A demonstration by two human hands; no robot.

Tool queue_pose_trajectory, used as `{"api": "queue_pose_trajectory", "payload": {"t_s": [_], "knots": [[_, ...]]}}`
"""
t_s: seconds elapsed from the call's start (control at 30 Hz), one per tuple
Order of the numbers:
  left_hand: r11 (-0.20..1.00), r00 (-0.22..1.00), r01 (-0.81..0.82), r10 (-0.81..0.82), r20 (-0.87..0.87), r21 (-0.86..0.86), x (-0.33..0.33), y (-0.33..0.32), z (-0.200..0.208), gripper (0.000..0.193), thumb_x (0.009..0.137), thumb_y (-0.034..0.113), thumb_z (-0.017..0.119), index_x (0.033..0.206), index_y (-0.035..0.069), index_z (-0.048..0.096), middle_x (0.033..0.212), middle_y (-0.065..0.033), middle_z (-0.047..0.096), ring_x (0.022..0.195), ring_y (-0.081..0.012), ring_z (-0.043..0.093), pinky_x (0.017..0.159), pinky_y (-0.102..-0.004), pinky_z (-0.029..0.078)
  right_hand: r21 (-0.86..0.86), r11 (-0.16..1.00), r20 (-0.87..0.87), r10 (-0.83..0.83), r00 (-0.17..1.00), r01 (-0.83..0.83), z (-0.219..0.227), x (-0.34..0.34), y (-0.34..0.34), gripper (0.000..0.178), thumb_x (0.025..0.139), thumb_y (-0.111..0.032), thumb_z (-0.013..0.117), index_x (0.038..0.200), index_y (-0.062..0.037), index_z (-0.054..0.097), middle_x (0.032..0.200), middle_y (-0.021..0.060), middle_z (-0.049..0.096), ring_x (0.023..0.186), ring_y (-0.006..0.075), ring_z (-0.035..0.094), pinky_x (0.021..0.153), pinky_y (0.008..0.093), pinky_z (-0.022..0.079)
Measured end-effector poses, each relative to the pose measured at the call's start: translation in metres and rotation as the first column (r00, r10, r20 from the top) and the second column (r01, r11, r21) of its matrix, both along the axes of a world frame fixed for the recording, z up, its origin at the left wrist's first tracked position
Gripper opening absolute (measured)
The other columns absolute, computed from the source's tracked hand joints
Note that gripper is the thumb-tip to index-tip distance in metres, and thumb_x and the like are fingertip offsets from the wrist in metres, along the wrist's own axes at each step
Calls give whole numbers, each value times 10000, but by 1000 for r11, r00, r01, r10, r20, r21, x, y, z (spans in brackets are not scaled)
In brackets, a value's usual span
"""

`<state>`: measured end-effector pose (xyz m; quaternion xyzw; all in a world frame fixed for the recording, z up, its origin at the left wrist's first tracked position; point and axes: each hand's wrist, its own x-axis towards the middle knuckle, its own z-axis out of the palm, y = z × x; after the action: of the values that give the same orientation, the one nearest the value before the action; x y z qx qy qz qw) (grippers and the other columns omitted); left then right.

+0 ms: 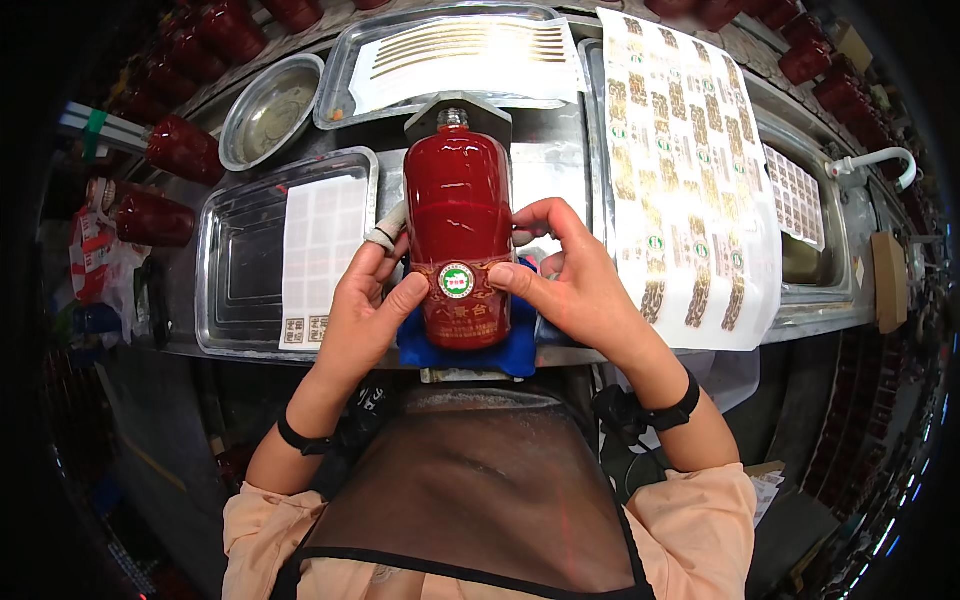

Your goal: Applying adhesive decorative labels to red wine or liquor bottles at a manufacturing workstation.

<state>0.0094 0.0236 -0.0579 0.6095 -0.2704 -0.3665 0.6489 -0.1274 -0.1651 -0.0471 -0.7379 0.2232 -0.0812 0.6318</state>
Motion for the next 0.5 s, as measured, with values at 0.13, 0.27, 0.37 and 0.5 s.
{"api": "queue_pose_trajectory", "payload": {"t_s": [0.13,0.27,0.37,0.5], "knots": [[1000,1000,1,-1,-14,9,0,-1,0,723,914,181,659,1457,-74,255,1433,-200,400,1372,-271,353,1119,-358,291,13,1000,6,3,1000,-3,-1,0,-1,533,810,-298,778,1173,-29,495,1059,72,556,640,21,436,571,180,404],[1000,1000,2,-2,-15,0,1,-1,-2,721,914,181,659,1458,-68,257,1432,-201,401,1371,-276,355,1121,-363,288,40,999,-20,7,1000,-6,2,0,-1,531,811,-294,778,1170,-27,491,1069,74,553,647,20,444,577,181,410],[1000,1000,4,-4,-21,0,1,-1,-4,719,915,179,659,1459,-65,259,1432,-201,401,1372,-279,354,1120,-365,288,40,999,2,3,1000,-3,1,1,-1,527,811,-292,777,1165,-28,490,1072,74,551,653,18,447,578,179,411],[1000,1000,11,-11,-17,1,1,-1,-3,713,915,175,658,1460,-61,261,1433,-202,401,1375,-282,352,1119,-366,291,54,999,2,2,1000,-3,0,1,-1,524,810,-286,778,1163,-26,490,1078,76,551,657,18,449,582,180,414]]}}
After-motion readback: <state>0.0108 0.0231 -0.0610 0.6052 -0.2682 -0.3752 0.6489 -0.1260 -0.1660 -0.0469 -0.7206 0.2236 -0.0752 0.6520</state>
